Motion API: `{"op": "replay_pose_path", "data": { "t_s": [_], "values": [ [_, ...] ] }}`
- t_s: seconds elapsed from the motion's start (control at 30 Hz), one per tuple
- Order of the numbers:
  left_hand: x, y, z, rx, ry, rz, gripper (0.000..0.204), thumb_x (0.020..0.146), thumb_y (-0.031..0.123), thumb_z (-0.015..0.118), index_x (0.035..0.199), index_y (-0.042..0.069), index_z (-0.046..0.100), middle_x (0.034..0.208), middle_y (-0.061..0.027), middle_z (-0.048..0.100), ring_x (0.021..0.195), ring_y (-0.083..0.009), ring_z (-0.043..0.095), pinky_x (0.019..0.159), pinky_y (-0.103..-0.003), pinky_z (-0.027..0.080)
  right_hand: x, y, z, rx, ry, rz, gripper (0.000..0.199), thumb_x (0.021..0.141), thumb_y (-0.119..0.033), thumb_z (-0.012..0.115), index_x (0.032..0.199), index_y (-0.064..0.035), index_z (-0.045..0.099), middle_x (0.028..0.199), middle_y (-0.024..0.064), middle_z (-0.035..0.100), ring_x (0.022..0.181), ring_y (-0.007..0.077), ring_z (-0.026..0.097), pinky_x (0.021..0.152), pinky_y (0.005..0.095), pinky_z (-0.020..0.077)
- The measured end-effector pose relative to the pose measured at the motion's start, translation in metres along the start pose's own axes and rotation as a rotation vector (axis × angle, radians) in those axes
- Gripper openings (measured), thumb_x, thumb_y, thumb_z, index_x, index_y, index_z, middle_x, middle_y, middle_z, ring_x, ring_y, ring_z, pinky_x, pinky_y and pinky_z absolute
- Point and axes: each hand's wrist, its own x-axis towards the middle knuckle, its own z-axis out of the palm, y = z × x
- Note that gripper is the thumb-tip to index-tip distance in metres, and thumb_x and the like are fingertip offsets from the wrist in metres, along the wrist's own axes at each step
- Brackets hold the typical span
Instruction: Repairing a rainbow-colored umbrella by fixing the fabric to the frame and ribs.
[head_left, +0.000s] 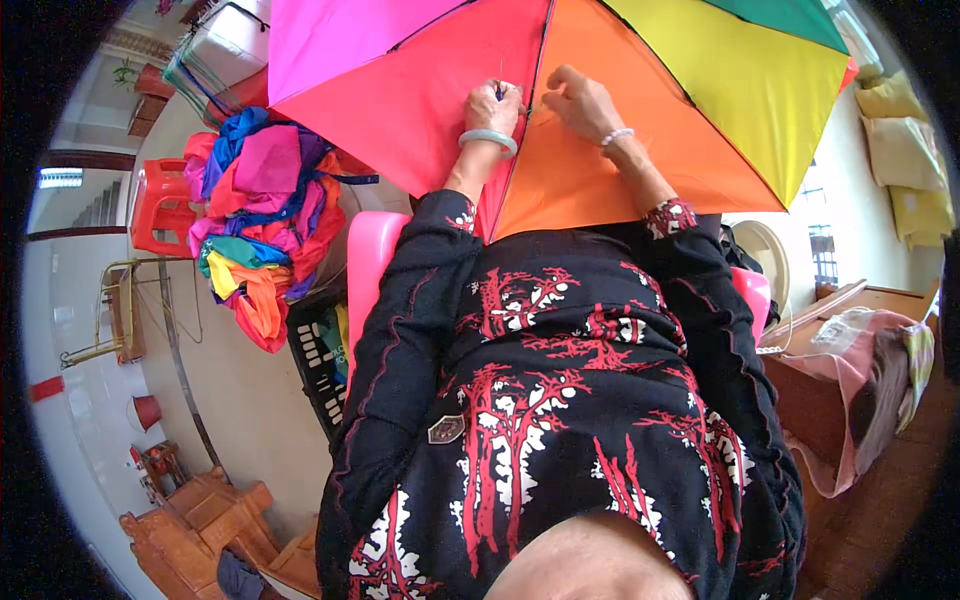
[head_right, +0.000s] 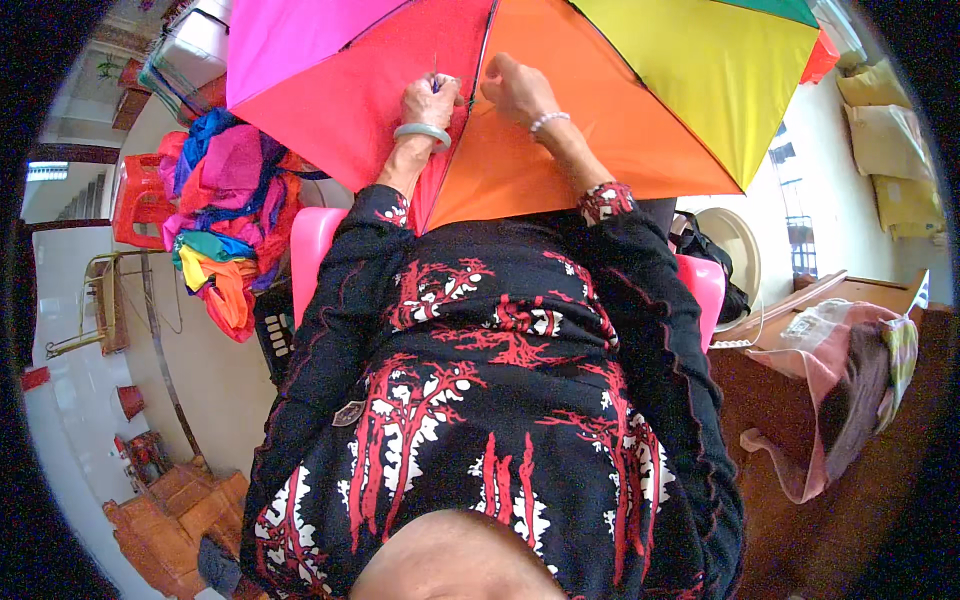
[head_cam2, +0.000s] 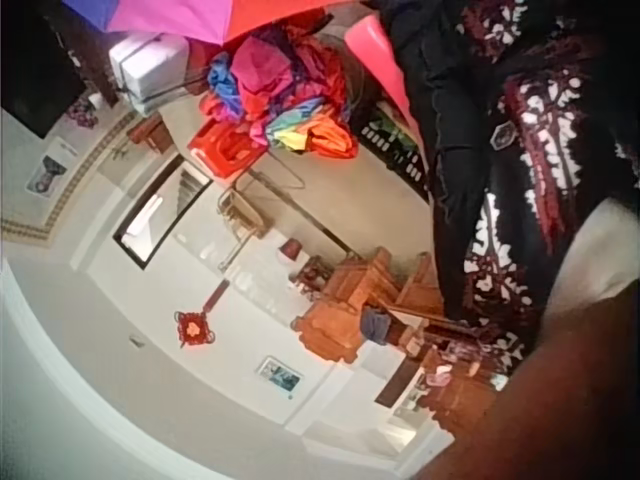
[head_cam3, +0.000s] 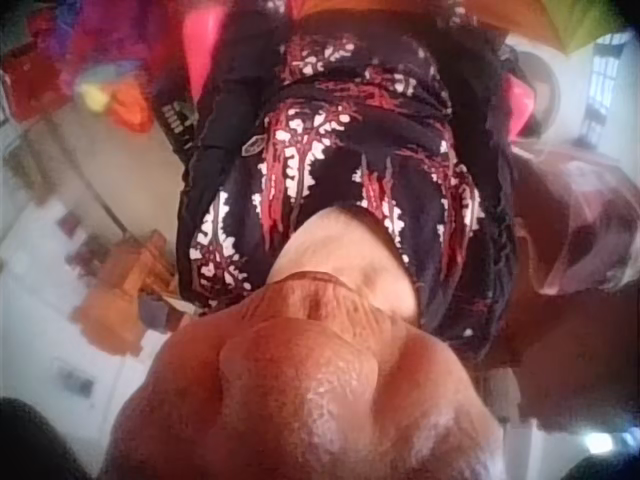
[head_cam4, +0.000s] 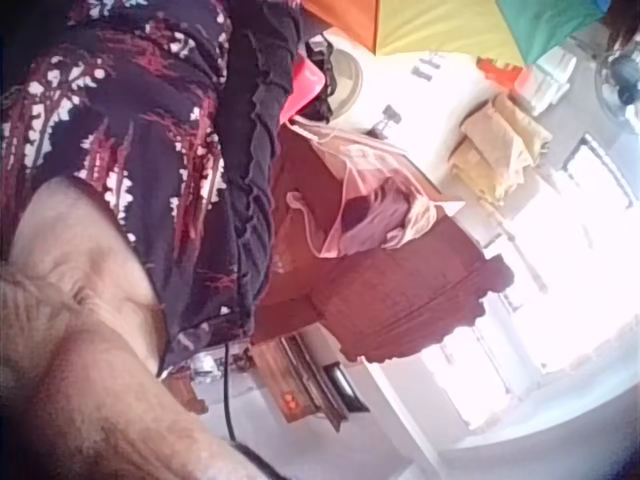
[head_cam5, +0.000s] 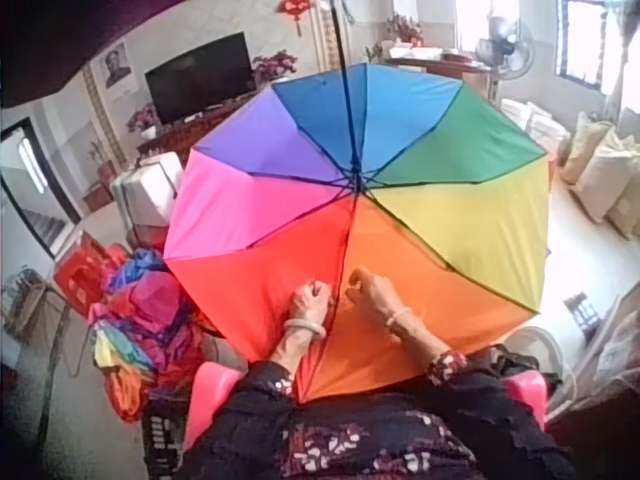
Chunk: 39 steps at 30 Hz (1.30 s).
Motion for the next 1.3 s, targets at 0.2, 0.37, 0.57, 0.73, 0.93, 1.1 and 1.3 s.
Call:
{"op": "replay_pose_path", "data": {
  "t_s": [0.2,0.37,0.57,0.73,0.93,1.1,1.3],
  "values": [
    [0.004,-0.007,0.002,-0.056,-0.013,-0.011,0.017,0.072,0.017,0.055,0.065,0.002,0.057,0.057,-0.0085,0.060,0.054,-0.0160,0.059,0.053,-0.030,0.045,-0.001,0.001,0.014,-0.385,-0.112,0.113,0.017,0.074,-0.020,0.052,0.081,-0.0050,0.056,0.075,0.0162,0.060,0.071,0.0324,0.057,0.061,0.0381,0.0456],
    [0.004,-0.009,0.001,-0.075,-0.024,-0.017,0.017,0.073,0.018,0.055,0.067,0.002,0.057,0.057,-0.0082,0.060,0.053,-0.0153,0.058,0.052,-0.030,0.045,0.007,0.018,-0.007,-0.249,0.149,0.157,0.013,0.075,-0.018,0.053,0.076,-0.0049,0.056,0.068,0.0145,0.059,0.063,0.0244,0.059,0.055,0.0345,0.0453],
    [0.005,-0.008,0.005,-0.119,-0.064,-0.047,0.015,0.073,0.016,0.055,0.067,0.002,0.057,0.058,-0.0077,0.060,0.052,-0.0134,0.056,0.051,-0.028,0.044,0.010,0.036,-0.027,0.024,0.578,0.138,0.007,0.075,-0.011,0.055,0.072,-0.0044,0.054,0.060,0.0046,0.055,0.050,0.0106,0.051,0.045,0.0271,0.0419],
    [0.006,-0.015,-0.001,-0.111,-0.050,-0.022,0.014,0.073,0.015,0.055,0.067,0.002,0.056,0.058,-0.0072,0.060,0.051,-0.0114,0.054,0.049,-0.027,0.042,0.011,0.014,-0.049,0.519,0.790,0.150,0.006,0.074,-0.007,0.055,0.071,-0.0031,0.052,0.057,0.0001,0.049,0.043,0.0075,0.043,0.036,0.0245,0.0373],
    [0.005,-0.009,0.000,-0.121,-0.134,-0.092,0.012,0.071,0.013,0.055,0.067,0.002,0.056,0.056,-0.0055,0.058,0.049,-0.0091,0.051,0.046,-0.026,0.040,0.008,0.023,-0.072,0.726,0.906,0.225,0.006,0.074,-0.005,0.053,0.071,-0.0005,0.050,0.055,0.0030,0.046,0.036,0.0101,0.041,0.030,0.0244,0.0340],
    [0.004,-0.003,-0.005,-0.132,-0.207,-0.170,0.012,0.069,0.015,0.057,0.067,0.003,0.058,0.057,-0.0042,0.058,0.051,-0.0083,0.052,0.047,-0.026,0.041,0.006,0.031,-0.081,0.817,0.972,0.256,0.007,0.073,-0.003,0.052,0.070,0.0000,0.047,0.053,0.0034,0.045,0.033,0.0120,0.041,0.029,0.0253,0.0331],
    [0.009,-0.015,0.000,0.158,-0.200,0.178,0.016,0.067,0.020,0.059,0.072,0.004,0.061,0.063,-0.0093,0.061,0.057,-0.0162,0.058,0.053,-0.030,0.044,0.007,0.038,-0.081,0.810,1.018,0.335,0.007,0.073,-0.003,0.053,0.069,-0.0011,0.047,0.052,0.0033,0.044,0.032,0.0119,0.040,0.029,0.0259,0.0329]
  ]
}}
